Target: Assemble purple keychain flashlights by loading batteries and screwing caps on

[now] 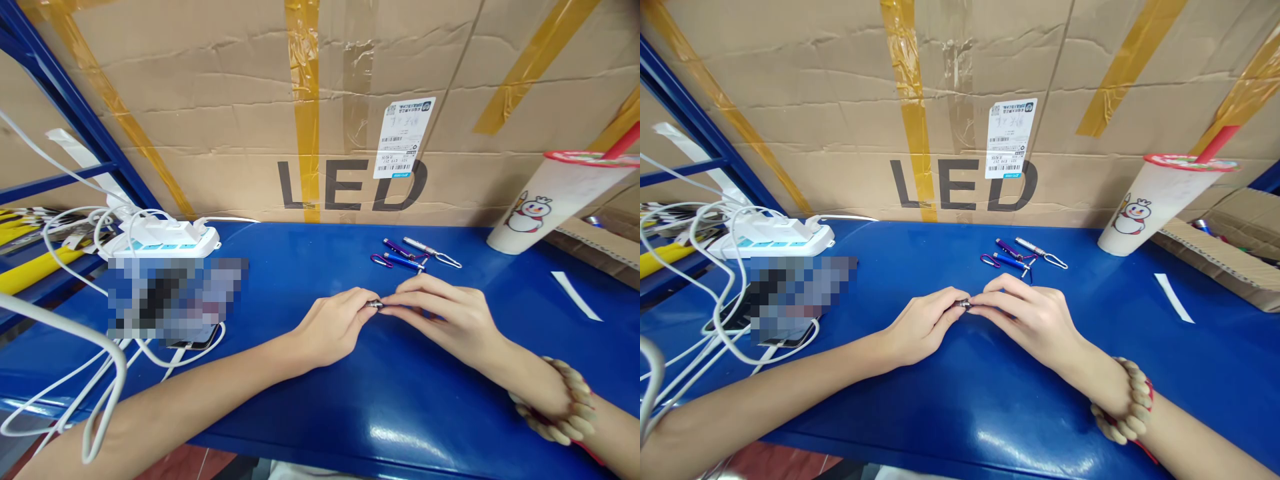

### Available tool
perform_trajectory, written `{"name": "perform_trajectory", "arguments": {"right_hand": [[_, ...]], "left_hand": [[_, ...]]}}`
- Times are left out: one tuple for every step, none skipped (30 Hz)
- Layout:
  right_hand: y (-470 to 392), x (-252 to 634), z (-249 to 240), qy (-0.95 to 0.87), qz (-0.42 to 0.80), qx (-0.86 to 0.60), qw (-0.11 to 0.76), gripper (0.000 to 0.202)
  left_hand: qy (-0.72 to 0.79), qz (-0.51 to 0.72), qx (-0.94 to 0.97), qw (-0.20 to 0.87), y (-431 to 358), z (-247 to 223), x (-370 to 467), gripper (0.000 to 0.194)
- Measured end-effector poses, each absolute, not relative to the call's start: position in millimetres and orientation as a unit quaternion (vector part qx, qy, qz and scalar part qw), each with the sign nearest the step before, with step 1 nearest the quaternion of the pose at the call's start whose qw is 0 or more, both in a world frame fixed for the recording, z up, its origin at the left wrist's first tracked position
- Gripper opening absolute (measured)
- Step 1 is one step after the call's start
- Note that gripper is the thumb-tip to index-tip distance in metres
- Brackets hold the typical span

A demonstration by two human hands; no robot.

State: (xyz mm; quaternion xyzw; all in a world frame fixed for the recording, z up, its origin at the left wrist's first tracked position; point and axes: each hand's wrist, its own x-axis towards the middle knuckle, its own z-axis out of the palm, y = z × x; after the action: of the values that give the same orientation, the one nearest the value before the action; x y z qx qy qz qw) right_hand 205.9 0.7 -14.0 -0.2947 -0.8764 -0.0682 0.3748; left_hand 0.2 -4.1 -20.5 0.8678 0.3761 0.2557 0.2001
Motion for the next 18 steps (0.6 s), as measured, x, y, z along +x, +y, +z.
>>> {"name": "perform_trajectory", "arguments": {"right_hand": [[1.5,207.2,-13.8,-0.88,-0.093,-0.282,0.37,0.011],[2.4,208.6,-13.4,-0.884,-0.114,-0.268,0.365,0.012],[3.3,210.0,-12.9,-0.889,-0.128,-0.254,0.359,0.014],[4.0,211.3,-12.2,-0.893,-0.138,-0.242,0.353,0.015],[4.4,212.6,-11.5,-0.897,-0.145,-0.233,0.347,0.017],[4.5,213.7,-10.7,-0.9,-0.149,-0.228,0.341,0.018],[4.4,214.6,-9.8,-0.901,-0.153,-0.225,0.337,0.019],[4.1,215.2,-8.9,-0.901,-0.156,-0.225,0.335,0.019],[3.6,215.6,-8.0,-0.901,-0.16,-0.224,0.335,0.02],[3.2,215.8,-7.1,-0.9,-0.165,-0.224,0.335,0.021],[2.8,215.8,-6.3,-0.9,-0.168,-0.222,0.334,0.022],[2.5,215.6,-5.6,-0.901,-0.172,-0.219,0.333,0.023],[2.3,215.4,-5.1,-0.901,-0.174,-0.217,0.332,0.023],[2.2,215.2,-4.7,-0.902,-0.174,-0.215,0.331,0.024],[2.2,214.9,-4.5,-0.903,-0.173,-0.214,0.329,0.024],[2.2,214.8,-4.4,-0.904,-0.171,-0.214,0.329,0.024],[2.3,214.8,-4.6,-0.904,-0.169,-0.214,0.329,0.024],[2.3,214.9,-4.9,-0.904,-0.168,-0.214,0.329,0.024]], "left_hand": [[0.379,0.254,0.867,0.201,-4.3,-20.3,0.1,0.023],[0.382,0.252,0.866,0.202,-4.5,-20.1,0.0,0.023],[0.385,0.249,0.865,0.204,-4.6,-19.9,0.0,0.023],[0.387,0.247,0.864,0.206,-4.6,-19.7,0.0,0.023],[0.388,0.246,0.864,0.208,-4.7,-19.6,0.0,0.023],[0.387,0.246,0.863,0.21,-4.7,-19.5,0.1,0.023],[0.386,0.249,0.863,0.211,-4.7,-19.5,0.1,0.023],[0.383,0.251,0.863,0.213,-4.8,-19.6,0.1,0.022],[0.381,0.252,0.863,0.214,-4.9,-19.7,0.1,0.022],[0.38,0.251,0.864,0.216,-5.1,-19.8,0.0,0.022],[0.378,0.248,0.865,0.218,-5.2,-20.1,-0.2,0.022],[0.377,0.244,0.866,0.219,-5.3,-20.3,-0.3,0.022],[0.376,0.241,0.867,0.221,-5.3,-20.5,-0.5,0.022],[0.375,0.239,0.868,0.221,-5.3,-20.8,-0.6,0.023],[0.374,0.238,0.869,0.221,-5.1,-20.9,-0.7,0.023],[0.373,0.237,0.87,0.221,-4.9,-21.0,-0.7,0.023],[0.372,0.236,0.87,0.221,-4.7,-21.0,-0.6,0.023],[0.371,0.236,0.87,0.222,-4.4,-20.9,-0.5,0.023]]}}
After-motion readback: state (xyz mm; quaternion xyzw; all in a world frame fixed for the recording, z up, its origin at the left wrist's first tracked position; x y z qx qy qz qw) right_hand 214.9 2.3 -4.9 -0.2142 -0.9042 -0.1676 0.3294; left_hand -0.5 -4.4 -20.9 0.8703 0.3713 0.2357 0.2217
